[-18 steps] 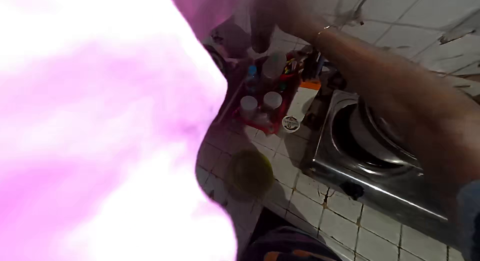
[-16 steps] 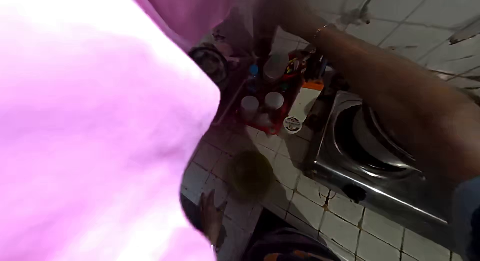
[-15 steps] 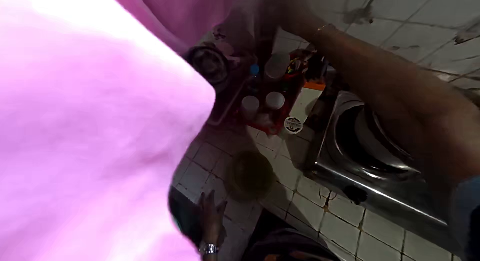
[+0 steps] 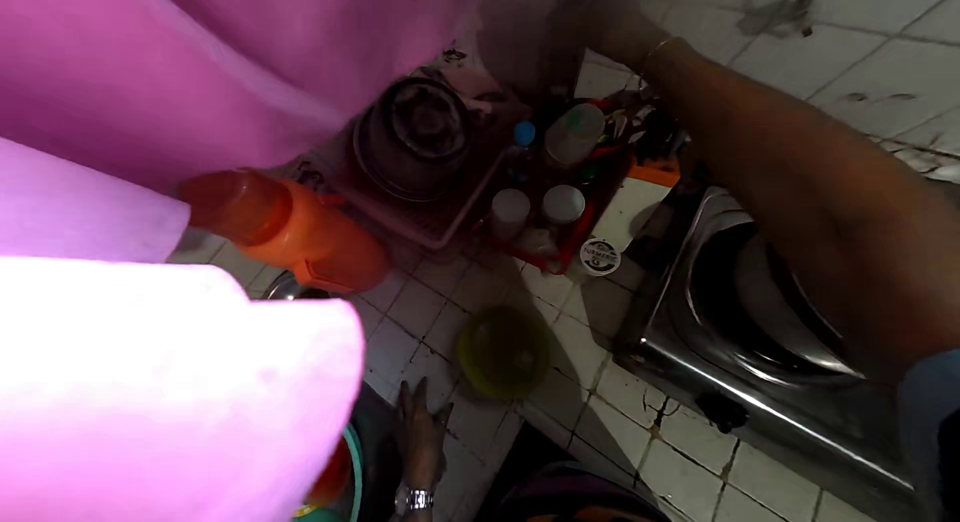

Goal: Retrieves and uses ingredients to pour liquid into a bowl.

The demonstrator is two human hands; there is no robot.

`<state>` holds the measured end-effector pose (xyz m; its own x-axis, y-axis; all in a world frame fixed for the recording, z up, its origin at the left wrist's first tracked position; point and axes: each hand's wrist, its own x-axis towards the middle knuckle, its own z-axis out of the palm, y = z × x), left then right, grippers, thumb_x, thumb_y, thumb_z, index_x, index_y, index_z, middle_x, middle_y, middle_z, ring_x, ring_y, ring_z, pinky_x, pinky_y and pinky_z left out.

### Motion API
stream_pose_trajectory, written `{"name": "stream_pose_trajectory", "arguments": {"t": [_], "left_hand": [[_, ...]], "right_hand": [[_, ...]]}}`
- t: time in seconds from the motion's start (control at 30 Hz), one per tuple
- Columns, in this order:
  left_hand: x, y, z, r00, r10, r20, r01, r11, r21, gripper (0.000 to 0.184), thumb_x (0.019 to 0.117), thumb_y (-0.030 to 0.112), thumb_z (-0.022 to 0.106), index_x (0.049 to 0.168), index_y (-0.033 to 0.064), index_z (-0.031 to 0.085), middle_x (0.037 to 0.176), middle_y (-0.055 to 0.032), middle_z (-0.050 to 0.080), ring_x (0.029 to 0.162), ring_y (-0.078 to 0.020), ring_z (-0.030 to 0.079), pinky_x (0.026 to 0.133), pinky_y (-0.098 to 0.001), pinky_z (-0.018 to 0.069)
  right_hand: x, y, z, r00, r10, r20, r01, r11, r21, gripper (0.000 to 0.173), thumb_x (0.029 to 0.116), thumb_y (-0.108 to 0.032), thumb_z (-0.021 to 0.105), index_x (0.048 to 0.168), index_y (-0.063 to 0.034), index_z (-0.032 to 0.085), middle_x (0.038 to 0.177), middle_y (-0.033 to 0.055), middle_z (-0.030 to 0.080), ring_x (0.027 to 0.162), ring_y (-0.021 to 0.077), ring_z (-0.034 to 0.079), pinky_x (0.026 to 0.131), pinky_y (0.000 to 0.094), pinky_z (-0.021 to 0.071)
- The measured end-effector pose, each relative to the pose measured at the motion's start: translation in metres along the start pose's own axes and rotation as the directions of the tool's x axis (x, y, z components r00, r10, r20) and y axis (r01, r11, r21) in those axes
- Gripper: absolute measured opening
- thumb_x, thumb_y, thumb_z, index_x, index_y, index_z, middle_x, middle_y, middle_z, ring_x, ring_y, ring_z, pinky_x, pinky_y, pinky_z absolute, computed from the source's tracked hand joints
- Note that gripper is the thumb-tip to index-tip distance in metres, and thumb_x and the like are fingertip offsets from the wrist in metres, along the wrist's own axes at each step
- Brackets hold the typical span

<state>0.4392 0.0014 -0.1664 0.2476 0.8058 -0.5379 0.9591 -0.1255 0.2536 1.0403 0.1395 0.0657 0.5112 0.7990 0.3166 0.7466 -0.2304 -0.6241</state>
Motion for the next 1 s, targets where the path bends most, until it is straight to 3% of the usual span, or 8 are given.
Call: {"name": "stream_pose_trajectory", "arguments": {"t": [0.23,0.37,0.53,0.6,0.77,0.87,1.0], "left_hand": [[0.002,-0.001,0.0,1.0,0.0,-0.005,0.0,1.0,-0.006,0.07,0.0903,0.043,0.077,0.15,0.016,0.052,0.165,-0.0228,0.026,0.15,-0.0415,0.03,0.119,-0.0522,0.034],[0.002,0.002,-0.002,1.0,-0.005,0.005,0.005,1.0,-0.005,0.07,0.0902,0.043,0.077,0.15,0.0151,0.052,0.165,-0.0228,0.025,0.151,-0.0411,0.03,0.119,-0.0513,0.0343],[0.002,0.003,-0.003,1.0,-0.014,0.019,0.014,1.0,0.004,0.071,0.0903,0.042,0.077,0.151,0.0148,0.051,0.166,-0.0224,0.024,0.151,-0.0417,0.029,0.119,-0.0518,0.0343],[0.002,0.002,-0.003,1.0,-0.009,0.013,0.009,1.0,-0.005,0.071,0.0902,0.042,0.077,0.151,0.0147,0.052,0.166,-0.0228,0.024,0.149,-0.0429,0.032,0.117,-0.0531,0.0368],[0.003,0.001,-0.001,1.0,-0.021,0.015,0.022,0.999,-0.025,0.071,0.0905,0.042,0.077,0.151,0.0157,0.051,0.166,-0.022,0.023,0.15,-0.0431,0.031,0.115,-0.0544,0.0379],[0.002,0.0,0.001,1.0,-0.011,0.002,0.011,1.0,-0.028,0.07,0.0904,0.042,0.077,0.15,0.0146,0.052,0.166,-0.0236,0.023,0.151,-0.0432,0.029,0.118,-0.0531,0.035],[0.004,0.001,0.001,1.0,-0.01,-0.002,0.01,1.0,-0.024,0.07,0.0899,0.042,0.077,0.15,0.0147,0.052,0.166,-0.0233,0.024,0.151,-0.0437,0.029,0.118,-0.0533,0.0348]], "right_hand": [[-0.014,0.029,0.007,0.997,0.071,0.031,-0.073,0.994,0.077,0.058,0.096,-0.026,0.07,0.141,0.0044,0.051,0.132,0.0276,0.061,0.119,0.0346,0.063,0.105,0.0489,0.0483],[-0.02,0.026,0.004,0.995,0.085,0.051,-0.09,0.991,0.099,0.053,0.0961,-0.024,0.07,0.137,0.0041,0.054,0.125,0.0252,0.064,0.108,0.0303,0.066,0.097,0.0466,0.0522],[-0.019,0.025,0.006,0.996,-0.051,0.068,0.048,0.998,0.041,0.051,0.0965,-0.027,0.068,0.134,0.0063,0.056,0.125,0.0275,0.064,0.117,0.0343,0.064,0.105,0.0493,0.0476],[-0.013,0.032,0.008,0.998,-0.004,0.065,0.002,0.999,0.034,0.054,0.096,-0.029,0.069,0.136,0.005,0.055,0.126,0.0273,0.064,0.117,0.0351,0.064,0.105,0.0507,0.048],[-0.015,0.046,0.014,0.994,0.061,0.092,-0.069,0.995,0.079,0.05,0.0958,-0.029,0.07,0.133,0.0027,0.057,0.119,0.0243,0.066,0.102,0.0314,0.068,0.093,0.0505,0.0532],[-0.028,0.049,0.022,0.99,0.083,0.111,-0.095,0.99,0.105,0.05,0.0949,-0.025,0.072,0.133,0.0035,0.057,0.12,0.0246,0.066,0.103,0.0311,0.068,0.093,0.0491,0.0539],[-0.034,0.063,0.034,0.992,0.085,0.096,-0.094,0.991,0.093,0.051,0.0937,-0.023,0.073,0.132,0.0067,0.057,0.122,0.0288,0.065,0.114,0.0375,0.065,0.102,0.0529,0.0483]]}}
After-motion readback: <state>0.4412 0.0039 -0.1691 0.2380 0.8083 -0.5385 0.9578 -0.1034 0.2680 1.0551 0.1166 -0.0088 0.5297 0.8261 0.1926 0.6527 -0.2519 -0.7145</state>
